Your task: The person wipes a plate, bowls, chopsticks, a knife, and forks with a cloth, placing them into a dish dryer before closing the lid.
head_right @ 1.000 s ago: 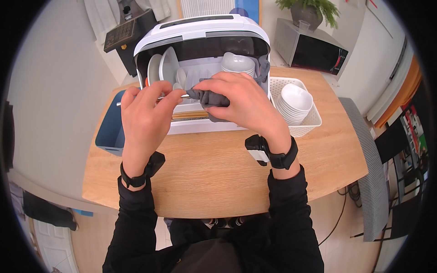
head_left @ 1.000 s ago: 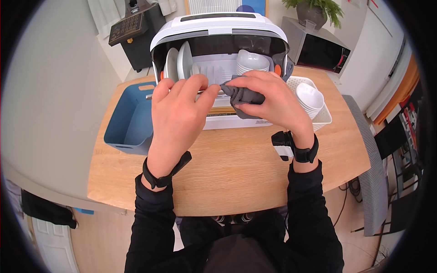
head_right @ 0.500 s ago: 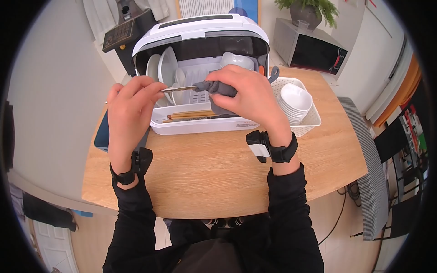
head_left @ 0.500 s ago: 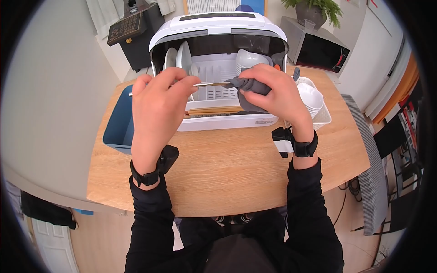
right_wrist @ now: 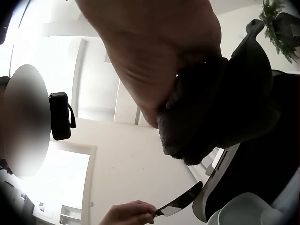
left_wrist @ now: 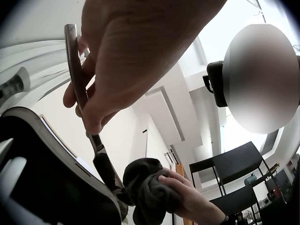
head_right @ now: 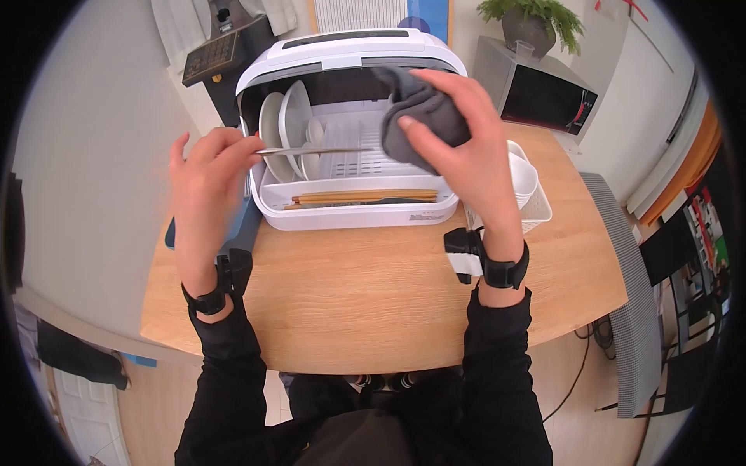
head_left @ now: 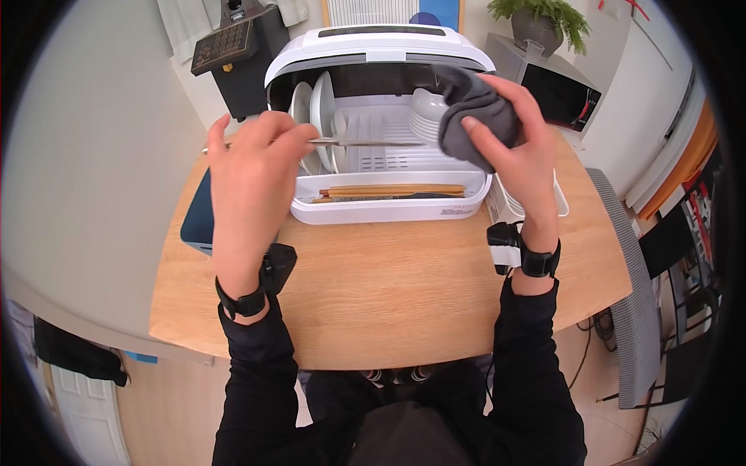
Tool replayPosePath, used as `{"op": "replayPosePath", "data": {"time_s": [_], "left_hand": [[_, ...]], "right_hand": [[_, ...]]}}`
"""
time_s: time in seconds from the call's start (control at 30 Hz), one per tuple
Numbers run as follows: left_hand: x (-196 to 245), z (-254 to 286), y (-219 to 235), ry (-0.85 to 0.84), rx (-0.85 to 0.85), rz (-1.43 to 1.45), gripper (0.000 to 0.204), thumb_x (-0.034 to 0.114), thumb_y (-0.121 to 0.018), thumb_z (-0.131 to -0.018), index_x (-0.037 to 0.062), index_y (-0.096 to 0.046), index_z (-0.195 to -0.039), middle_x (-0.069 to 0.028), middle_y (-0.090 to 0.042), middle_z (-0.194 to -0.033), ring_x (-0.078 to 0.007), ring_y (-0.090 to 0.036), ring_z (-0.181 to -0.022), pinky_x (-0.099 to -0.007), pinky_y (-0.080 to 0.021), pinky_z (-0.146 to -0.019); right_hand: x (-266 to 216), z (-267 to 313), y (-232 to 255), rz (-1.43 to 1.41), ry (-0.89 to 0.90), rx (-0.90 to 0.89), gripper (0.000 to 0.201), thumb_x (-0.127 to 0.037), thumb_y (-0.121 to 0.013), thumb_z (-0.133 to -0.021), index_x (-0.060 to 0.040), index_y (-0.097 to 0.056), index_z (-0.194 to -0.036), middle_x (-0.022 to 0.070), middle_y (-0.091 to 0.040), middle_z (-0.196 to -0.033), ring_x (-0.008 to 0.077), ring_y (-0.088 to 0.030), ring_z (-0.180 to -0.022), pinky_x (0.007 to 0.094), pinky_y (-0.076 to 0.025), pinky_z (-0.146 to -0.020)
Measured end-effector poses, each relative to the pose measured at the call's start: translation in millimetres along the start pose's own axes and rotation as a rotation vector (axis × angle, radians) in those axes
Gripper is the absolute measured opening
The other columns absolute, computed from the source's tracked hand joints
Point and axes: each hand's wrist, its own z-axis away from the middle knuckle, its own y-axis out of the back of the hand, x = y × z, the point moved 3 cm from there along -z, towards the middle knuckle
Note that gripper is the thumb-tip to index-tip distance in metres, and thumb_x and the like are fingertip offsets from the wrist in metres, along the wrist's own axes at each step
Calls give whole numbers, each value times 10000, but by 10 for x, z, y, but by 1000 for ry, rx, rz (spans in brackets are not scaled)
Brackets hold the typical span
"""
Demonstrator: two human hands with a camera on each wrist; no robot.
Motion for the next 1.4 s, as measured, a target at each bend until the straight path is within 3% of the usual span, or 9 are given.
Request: {"op": "replayPosePath", "data": {"time_s": [0.07, 0.2, 0.33, 0.47, 0.53, 0.77, 1.03, 1.23, 1.4], "left_hand": [[128, 4, -86, -55, -22, -39, 179, 38, -657, -773, 156, -692, -903, 33, -573, -884, -166, -590, -932, -589, -323, -1065], [352, 6, -213, -193, 17, -39, 170, 83, -661, -745, 175, -678, -888, 45, -556, -930, -159, -567, -1006, -641, -297, -1065], [505, 14, -286, -238, 115, 28, 173, 108, -683, -722, 183, -664, -876, 54, -555, -900, -150, -569, -995, -651, -283, -1072], [535, 33, -310, -237, 110, 69, 173, 114, -705, -717, 192, -654, -863, 70, -574, -875, -148, -573, -979, -658, -231, -1085], [537, 25, -356, -214, 161, 59, 164, 112, -733, -721, 194, -639, -828, 96, -601, -862, -147, -579, -952, -636, -151, -1125], [539, 5, -330, -232, 254, 22, 159, 156, -772, -722, 208, -637, -787, 117, -658, -895, -161, -584, -1000, -618, -104, -1139], [575, -13, -315, -102, 412, 87, 186, 103, -733, -695, 203, -635, -819, 81, -607, -846, -151, -603, -898, -567, -194, -1128], [636, -8, -328, -105, 268, 220, 192, 107, -764, -695, 174, -623, -808, 44, -557, -758, -165, -566, -759, -447, -355, -1010], [513, 20, -282, 259, 49, 392, 154, 167, -760, -776, 125, -631, -847, 12, -580, -691, -169, -574, -650, -357, -422, -796]], "right_hand": [[-113, 33, -97, -59, 25, -82, 424, -106, -756, -783, -73, -648, -1192, 91, -640, -1142, 226, -610, -1060, 321, -469, -935], [-60, 75, -163, -298, -232, -174, 445, -124, -759, -803, -77, -643, -1230, 72, -641, -1189, 177, -598, -1091, 309, -468, -953], [-39, 127, -160, -499, -425, -445, 492, -174, -776, -813, -52, -623, -1264, 76, -653, -1166, 154, -604, -1049, 297, -478, -941], [-165, 188, -316, -358, -381, -553, 536, -185, -789, -786, -32, -611, -1268, 101, -668, -1113, 166, -624, -1014, 296, -493, -907], [-172, 198, -369, -293, -317, -543, 529, -168, -776, -772, -40, -615, -1259, 122, -677, -1094, 203, -647, -991, 313, -504, -880], [-189, 244, -541, -85, -154, -460, 451, -127, -732, -741, -71, -656, -1182, 158, -695, -992, 330, -673, -898, 355, -522, -785], [182, 237, -617, -370, -438, -156, 411, -149, -757, -792, 13, -645, -1153, 95, -708, -978, 166, -671, -869, 303, -529, -778], [237, 216, -608, -901, -735, 4, 310, -117, -701, -886, -19, -591, -1159, 68, -682, -1007, 119, -660, -901, 260, -544, -771], [205, 222, -599, -1045, -882, 82, 264, -165, -647, -941, -63, -572, -1173, 26, -660, -1018, 129, -656, -911, 273, -551, -764]]}}
